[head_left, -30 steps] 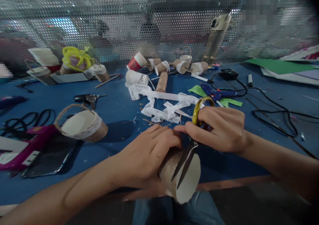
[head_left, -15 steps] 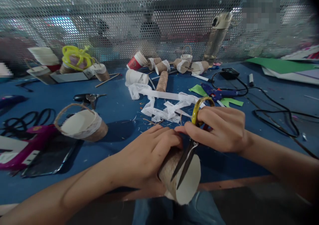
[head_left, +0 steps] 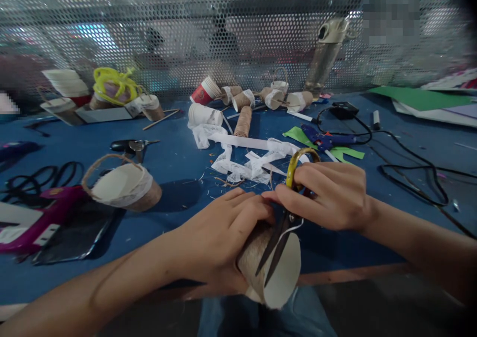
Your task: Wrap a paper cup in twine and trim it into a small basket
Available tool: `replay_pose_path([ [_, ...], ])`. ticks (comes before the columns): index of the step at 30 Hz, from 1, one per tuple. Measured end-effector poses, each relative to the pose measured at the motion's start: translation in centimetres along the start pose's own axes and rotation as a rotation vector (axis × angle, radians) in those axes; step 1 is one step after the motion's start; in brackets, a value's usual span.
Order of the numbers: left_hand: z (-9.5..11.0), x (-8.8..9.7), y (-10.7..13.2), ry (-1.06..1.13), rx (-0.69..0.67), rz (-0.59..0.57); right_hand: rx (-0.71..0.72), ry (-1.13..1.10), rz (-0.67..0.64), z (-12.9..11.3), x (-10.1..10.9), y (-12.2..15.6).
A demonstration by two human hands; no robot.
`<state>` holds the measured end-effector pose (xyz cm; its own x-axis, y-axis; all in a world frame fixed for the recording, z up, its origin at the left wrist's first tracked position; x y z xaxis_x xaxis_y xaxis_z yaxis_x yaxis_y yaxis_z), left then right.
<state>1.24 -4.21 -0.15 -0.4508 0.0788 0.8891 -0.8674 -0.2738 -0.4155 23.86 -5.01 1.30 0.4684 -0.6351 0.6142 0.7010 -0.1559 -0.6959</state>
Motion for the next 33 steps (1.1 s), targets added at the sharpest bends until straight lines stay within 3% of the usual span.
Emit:
replay_pose_path([
  [33, -0.29, -0.01, -0.07, 0.065, 0.007, -0.071, 0.024, -0.029, 0.003, -0.16, -0.24, -0.02],
])
Point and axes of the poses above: each hand's wrist, its own y-axis away from the middle knuckle, its own x-axis out of the back of the hand, z = x × y, the point moved 1 cm from there along -y, towards the middle knuckle, and after that the axes turned 11 degrees about -y, right-handed, at the moved point
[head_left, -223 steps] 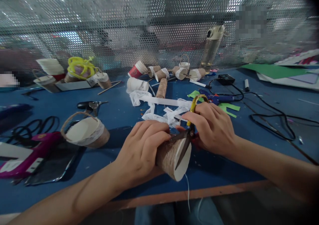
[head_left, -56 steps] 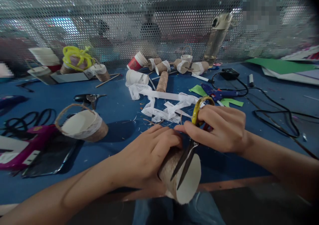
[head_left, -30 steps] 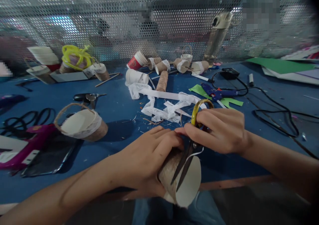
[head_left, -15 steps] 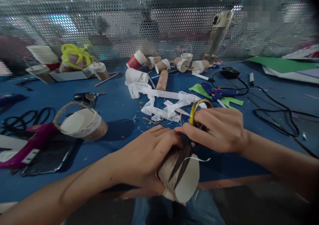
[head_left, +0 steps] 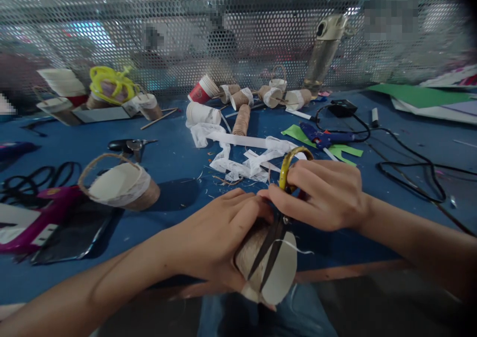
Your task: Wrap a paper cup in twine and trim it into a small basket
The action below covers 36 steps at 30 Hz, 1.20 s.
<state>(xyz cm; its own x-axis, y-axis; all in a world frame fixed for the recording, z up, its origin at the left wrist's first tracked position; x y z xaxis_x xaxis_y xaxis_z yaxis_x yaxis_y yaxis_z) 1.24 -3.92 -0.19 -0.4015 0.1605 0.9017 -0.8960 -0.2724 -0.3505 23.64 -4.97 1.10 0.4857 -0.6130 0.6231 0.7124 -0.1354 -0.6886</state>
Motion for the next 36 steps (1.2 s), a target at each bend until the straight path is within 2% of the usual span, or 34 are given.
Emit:
replay_pose_path([
  [8, 0.0, -0.2, -0.2, -0.030, -0.008, 0.039, -0.010, 0.008, 0.016, -0.2, 0.0, -0.2],
  [14, 0.1, 0.2, -0.2, -0.053, 0.028, 0.013, -0.016, 0.009, 0.000, -0.2, 0.2, -0.1],
  [18, -0.5, 0.4, 0.1, -0.087, 0.026, 0.055, -0.152, -0.056, 0.061, 0.4, 0.2, 0.3],
  [21, -1.1, 0.6, 0.5, -0.237, -0.046, 0.107, -0.313, -0.158, 0.128, 1.0, 0.1, 0.7],
  [24, -1.3, 0.9, 0.6, -0.344, -0.077, 0.146, -0.407, -0.241, 0.128, 1.5, -0.3, 1.1],
  [30, -1.2, 1.3, 0.5, -0.429, -0.081, 0.264, -0.466, -0.354, 0.059, 1.7, -1.0, 1.9],
  [36, -1.1, 1.4, 0.6, -0.491, -0.109, 0.279, -0.492, -0.432, 0.024, 1.5, -1.6, 2.4],
])
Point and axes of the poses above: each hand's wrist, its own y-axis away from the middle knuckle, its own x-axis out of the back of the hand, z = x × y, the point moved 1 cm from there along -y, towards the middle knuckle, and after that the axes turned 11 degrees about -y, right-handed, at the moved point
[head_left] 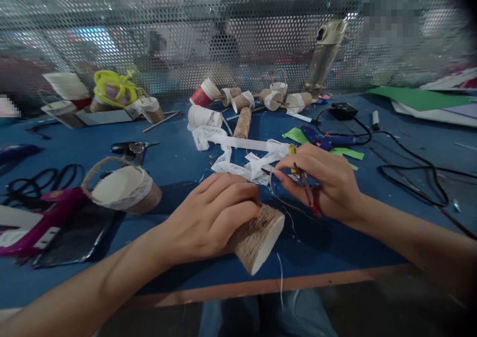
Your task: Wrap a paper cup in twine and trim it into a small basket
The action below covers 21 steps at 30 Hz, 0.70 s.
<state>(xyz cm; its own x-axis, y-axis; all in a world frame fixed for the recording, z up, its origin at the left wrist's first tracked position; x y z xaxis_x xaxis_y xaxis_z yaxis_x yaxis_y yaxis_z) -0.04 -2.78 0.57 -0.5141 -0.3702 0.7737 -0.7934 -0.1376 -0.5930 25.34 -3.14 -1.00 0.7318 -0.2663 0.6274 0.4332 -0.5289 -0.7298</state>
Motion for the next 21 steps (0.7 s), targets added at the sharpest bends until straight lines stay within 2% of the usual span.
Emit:
replay_pose_path([
  [5, -0.08, 0.03, -0.07, -0.004, -0.016, 0.051, -0.003, -0.084, -0.051, 0.22, -0.47, 0.41],
  [13, -0.13, -0.07, 0.15, -0.008, -0.034, 0.018, 0.023, -0.085, -0.057, -0.04, -0.47, 0.41],
  [17, -0.22, -0.23, 0.06, 0.026, 0.006, -0.015, 0.023, -0.117, -0.087, -0.42, -0.40, 0.23],
  [21, -0.39, -0.41, 0.14, 0.197, 0.070, -0.127, -0.002, -0.170, -0.091, -0.77, -0.39, 0.07],
])
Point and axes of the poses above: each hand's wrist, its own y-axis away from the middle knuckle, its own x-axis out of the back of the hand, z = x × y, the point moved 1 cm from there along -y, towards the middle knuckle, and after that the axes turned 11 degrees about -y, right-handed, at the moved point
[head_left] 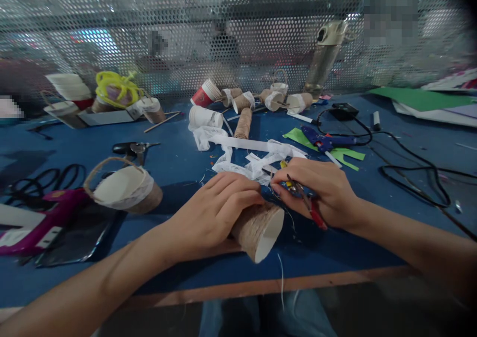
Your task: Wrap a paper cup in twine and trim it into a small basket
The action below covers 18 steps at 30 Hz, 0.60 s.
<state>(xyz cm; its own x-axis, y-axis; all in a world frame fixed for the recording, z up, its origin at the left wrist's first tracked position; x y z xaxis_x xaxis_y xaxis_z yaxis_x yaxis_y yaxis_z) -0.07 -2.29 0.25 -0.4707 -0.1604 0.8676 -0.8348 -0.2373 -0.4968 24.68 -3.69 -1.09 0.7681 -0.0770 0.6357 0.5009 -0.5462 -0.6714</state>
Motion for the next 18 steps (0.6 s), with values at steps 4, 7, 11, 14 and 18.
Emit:
replay_pose_path([
  [4, -0.14, -0.12, 0.39, 0.237, 0.192, -0.086, -0.022, -0.046, 0.029, -0.06, 0.04, -0.01],
  [7, -0.05, -0.17, 0.62, 0.396, 0.334, -0.118, -0.035, -0.062, 0.049, -0.03, 0.11, 0.03],
  [11, 0.16, 0.03, 0.43, 0.553, 0.391, -0.112, -0.025, -0.078, 0.079, -0.08, 0.15, -0.04],
  [14, 0.15, 0.30, 0.07, 0.626, 0.406, -0.111, -0.016, -0.098, 0.107, -0.20, 0.10, -0.20],
  [18, -0.29, 0.59, -0.21, 0.662, 0.402, -0.064, -0.056, -0.117, 0.175, -0.38, -0.02, -0.51],
])
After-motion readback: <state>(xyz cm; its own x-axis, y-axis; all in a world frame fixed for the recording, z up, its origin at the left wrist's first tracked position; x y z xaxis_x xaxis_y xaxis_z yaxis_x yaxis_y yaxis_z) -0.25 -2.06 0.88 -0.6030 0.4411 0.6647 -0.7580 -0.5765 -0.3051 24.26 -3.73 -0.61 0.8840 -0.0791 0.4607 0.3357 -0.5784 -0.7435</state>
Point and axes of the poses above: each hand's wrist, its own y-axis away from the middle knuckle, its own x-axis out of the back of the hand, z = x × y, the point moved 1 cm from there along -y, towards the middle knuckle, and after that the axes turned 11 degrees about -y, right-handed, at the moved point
